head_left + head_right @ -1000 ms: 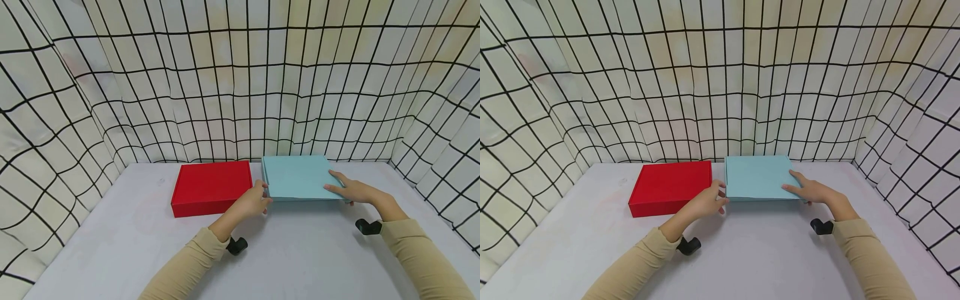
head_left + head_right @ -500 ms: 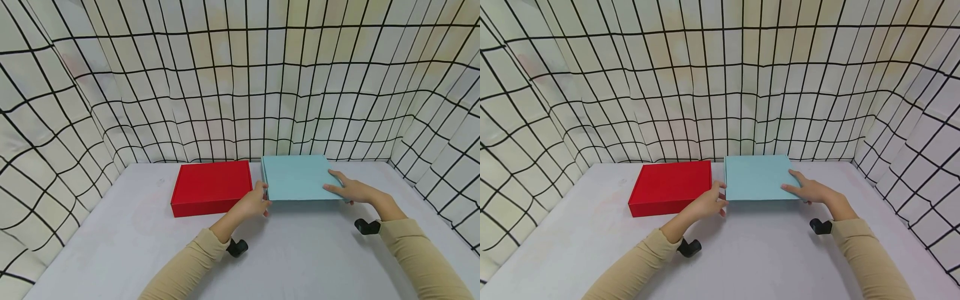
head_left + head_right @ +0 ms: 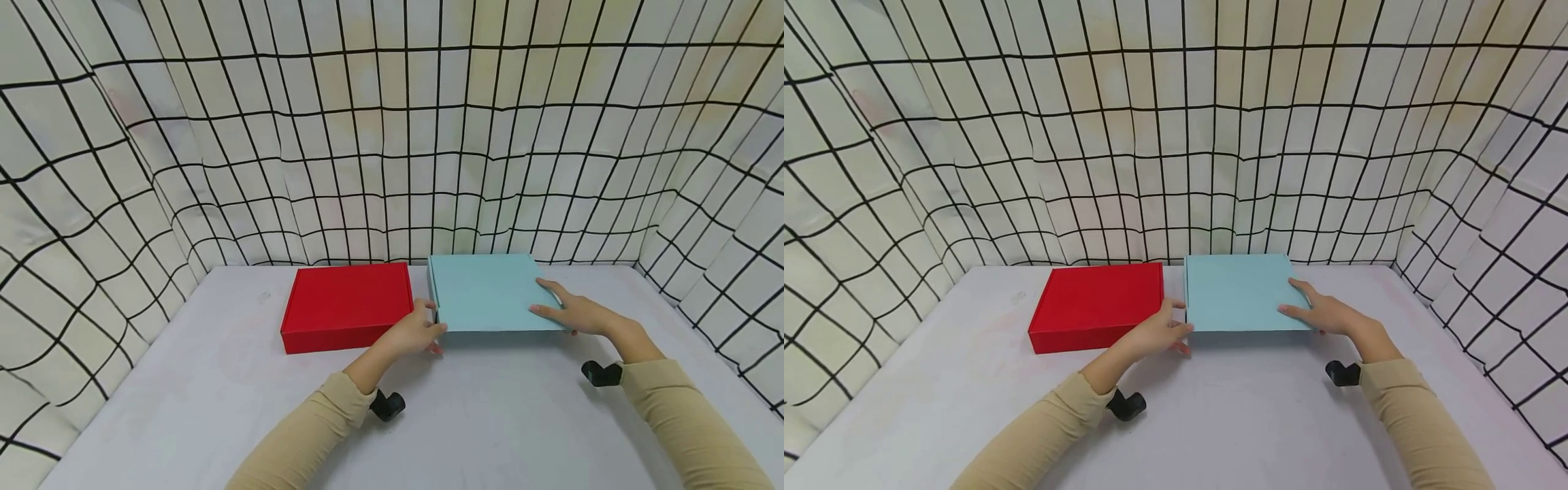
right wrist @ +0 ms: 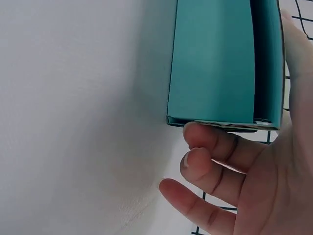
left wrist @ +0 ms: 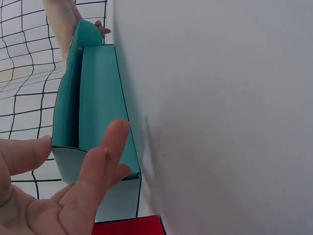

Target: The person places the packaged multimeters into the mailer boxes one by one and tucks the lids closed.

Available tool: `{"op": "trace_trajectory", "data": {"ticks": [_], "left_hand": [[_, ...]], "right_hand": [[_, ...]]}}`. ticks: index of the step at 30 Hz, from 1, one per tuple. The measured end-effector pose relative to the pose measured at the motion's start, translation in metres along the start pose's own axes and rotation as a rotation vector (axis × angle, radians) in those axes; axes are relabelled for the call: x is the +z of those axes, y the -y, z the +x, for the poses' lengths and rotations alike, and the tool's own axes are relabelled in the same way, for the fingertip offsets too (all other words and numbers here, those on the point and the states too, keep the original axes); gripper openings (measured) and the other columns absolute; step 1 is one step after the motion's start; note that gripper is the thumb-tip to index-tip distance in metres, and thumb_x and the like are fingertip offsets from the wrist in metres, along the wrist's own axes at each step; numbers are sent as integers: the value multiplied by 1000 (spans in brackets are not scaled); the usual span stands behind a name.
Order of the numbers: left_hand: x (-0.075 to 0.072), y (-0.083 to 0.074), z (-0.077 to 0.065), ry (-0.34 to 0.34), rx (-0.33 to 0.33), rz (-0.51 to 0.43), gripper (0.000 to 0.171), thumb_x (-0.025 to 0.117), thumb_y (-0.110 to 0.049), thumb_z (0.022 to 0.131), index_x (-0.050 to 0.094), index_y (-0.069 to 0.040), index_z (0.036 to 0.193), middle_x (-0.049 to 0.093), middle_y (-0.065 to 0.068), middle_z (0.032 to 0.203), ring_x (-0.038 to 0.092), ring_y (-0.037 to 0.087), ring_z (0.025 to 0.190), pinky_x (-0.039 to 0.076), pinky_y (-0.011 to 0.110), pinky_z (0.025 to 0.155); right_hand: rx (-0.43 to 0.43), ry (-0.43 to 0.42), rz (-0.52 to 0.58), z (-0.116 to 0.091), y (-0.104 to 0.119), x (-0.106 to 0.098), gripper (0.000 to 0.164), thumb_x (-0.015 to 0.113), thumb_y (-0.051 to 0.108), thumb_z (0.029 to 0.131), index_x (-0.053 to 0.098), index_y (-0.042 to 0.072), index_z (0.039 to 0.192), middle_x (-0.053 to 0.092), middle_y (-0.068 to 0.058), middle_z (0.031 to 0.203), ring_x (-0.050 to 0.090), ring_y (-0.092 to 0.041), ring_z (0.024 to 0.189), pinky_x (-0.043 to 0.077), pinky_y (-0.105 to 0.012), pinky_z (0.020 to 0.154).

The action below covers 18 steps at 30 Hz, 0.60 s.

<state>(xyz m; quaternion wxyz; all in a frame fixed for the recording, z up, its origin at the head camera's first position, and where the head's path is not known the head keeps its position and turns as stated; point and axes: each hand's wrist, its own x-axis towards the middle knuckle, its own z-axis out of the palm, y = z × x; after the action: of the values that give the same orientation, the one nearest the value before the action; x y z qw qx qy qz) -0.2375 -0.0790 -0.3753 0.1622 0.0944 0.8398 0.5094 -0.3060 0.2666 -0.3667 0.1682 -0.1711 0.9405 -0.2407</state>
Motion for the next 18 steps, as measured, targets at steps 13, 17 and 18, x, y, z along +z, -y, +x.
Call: {"op": "trace_trajectory", "data": {"ticks": [13, 17, 18], "left_hand": [[5, -12, 9, -59, -56, 277, 75, 67, -12, 100, 19, 0, 157, 67, 12, 73, 60, 22, 60, 40, 28, 62], [6, -15, 12, -69, -66, 362, 78, 70, -12, 98, 20, -1, 157, 66, 10, 72, 57, 20, 57, 40, 27, 59], [6, -16, 13, -75, -67, 380, 79, 71, -12, 98, 21, -1, 157, 65, 10, 71, 56, 19, 56, 39, 27, 58]], "right_hand": [[-8, -57, -38, 3, -3, 1, 95, 57, 62, 99, 11, 10, 164, 24, -47, 152, 47, -59, 125, 45, -67, 92], [-2, -66, -53, 3, -1, 1, 97, 58, 63, 98, 12, 10, 164, 22, -46, 153, 36, -65, 133, 41, -72, 97], [0, -68, -58, 3, -1, 2, 97, 58, 64, 97, 12, 10, 164, 22, -46, 153, 35, -65, 134, 40, -73, 98]]}}
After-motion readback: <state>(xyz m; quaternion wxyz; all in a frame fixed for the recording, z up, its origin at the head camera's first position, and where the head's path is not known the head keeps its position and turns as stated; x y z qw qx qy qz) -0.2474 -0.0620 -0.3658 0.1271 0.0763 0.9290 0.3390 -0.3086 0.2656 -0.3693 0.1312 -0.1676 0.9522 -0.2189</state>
